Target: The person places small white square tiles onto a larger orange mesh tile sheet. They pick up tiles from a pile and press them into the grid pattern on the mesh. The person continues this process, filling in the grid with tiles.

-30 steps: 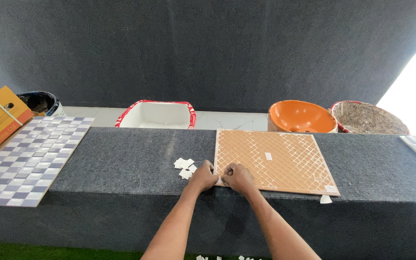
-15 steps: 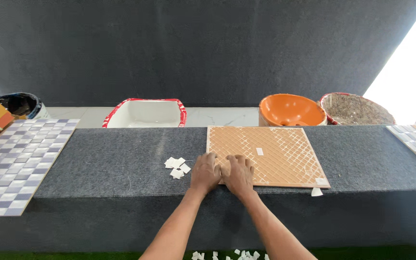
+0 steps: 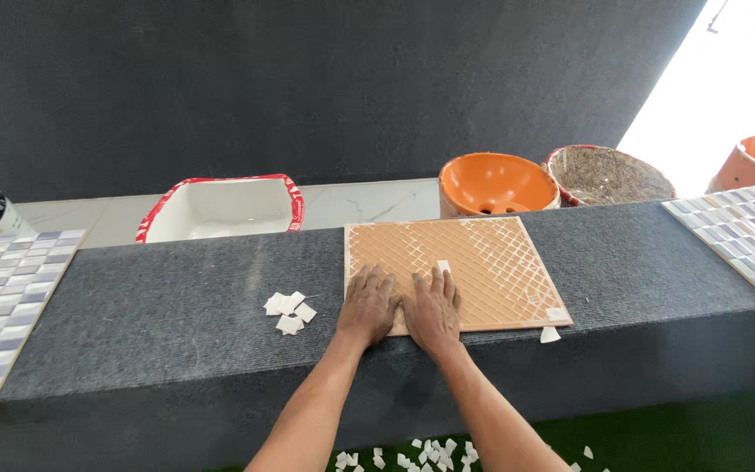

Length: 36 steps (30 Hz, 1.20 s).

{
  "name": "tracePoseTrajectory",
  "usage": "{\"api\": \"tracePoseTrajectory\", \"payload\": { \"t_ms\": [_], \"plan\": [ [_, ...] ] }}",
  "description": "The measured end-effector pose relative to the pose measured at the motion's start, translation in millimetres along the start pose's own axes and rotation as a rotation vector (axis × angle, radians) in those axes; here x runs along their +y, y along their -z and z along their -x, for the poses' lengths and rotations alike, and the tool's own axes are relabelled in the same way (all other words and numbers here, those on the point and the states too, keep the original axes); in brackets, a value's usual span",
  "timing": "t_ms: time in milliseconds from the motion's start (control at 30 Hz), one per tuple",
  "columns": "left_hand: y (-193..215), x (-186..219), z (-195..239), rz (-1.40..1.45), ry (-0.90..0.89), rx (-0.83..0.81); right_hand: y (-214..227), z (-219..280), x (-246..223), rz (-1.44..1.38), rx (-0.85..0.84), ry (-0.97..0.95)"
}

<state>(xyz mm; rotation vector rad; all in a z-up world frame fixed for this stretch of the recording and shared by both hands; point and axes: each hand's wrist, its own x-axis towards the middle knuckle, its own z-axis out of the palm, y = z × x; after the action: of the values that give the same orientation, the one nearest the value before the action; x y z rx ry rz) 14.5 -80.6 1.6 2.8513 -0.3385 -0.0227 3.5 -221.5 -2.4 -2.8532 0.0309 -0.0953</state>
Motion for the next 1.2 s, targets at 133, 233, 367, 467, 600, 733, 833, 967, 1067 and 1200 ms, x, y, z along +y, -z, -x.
{"api": "tracePoseTrajectory", "payload": {
  "t_ms": [133,233,367,467,600,733,833,967,1067,1200],
  "plan": [
    [-4,-2,-1,0.007,-0.007,-0.011,-11,-6,5,0.001,0.003,-0.014],
    [-2,-2,0,-0.01,-0.021,0.014,-10,-9,1,0.045,0.006,-0.019],
    [-7,5,0,0.006,0.011,0.056,-10,-12,10,0.051,0.013,0.027],
    [-3,15,5,0.031,0.064,0.086,-9,-20,17,0.06,0.001,0.085],
    [-11,27,12,0.056,0.11,0.205,-5,-27,28,0.076,-0.024,0.173],
    [-16,34,18,0.048,0.132,0.241,-8,-30,35,0.073,-0.035,0.218],
    [-21,30,15,0.075,0.124,0.273,-11,-31,34,0.08,-0.034,0.208],
    [-26,11,-5,0.069,0.132,0.146,-18,-30,25,0.066,0.008,0.138],
    [-25,-6,-13,0.084,0.107,0.062,-28,-23,5,0.033,0.045,0.058],
    [-7,2,4,0.106,0.066,0.063,-29,-13,-14,0.013,0.083,-0.016]
  ]
}}
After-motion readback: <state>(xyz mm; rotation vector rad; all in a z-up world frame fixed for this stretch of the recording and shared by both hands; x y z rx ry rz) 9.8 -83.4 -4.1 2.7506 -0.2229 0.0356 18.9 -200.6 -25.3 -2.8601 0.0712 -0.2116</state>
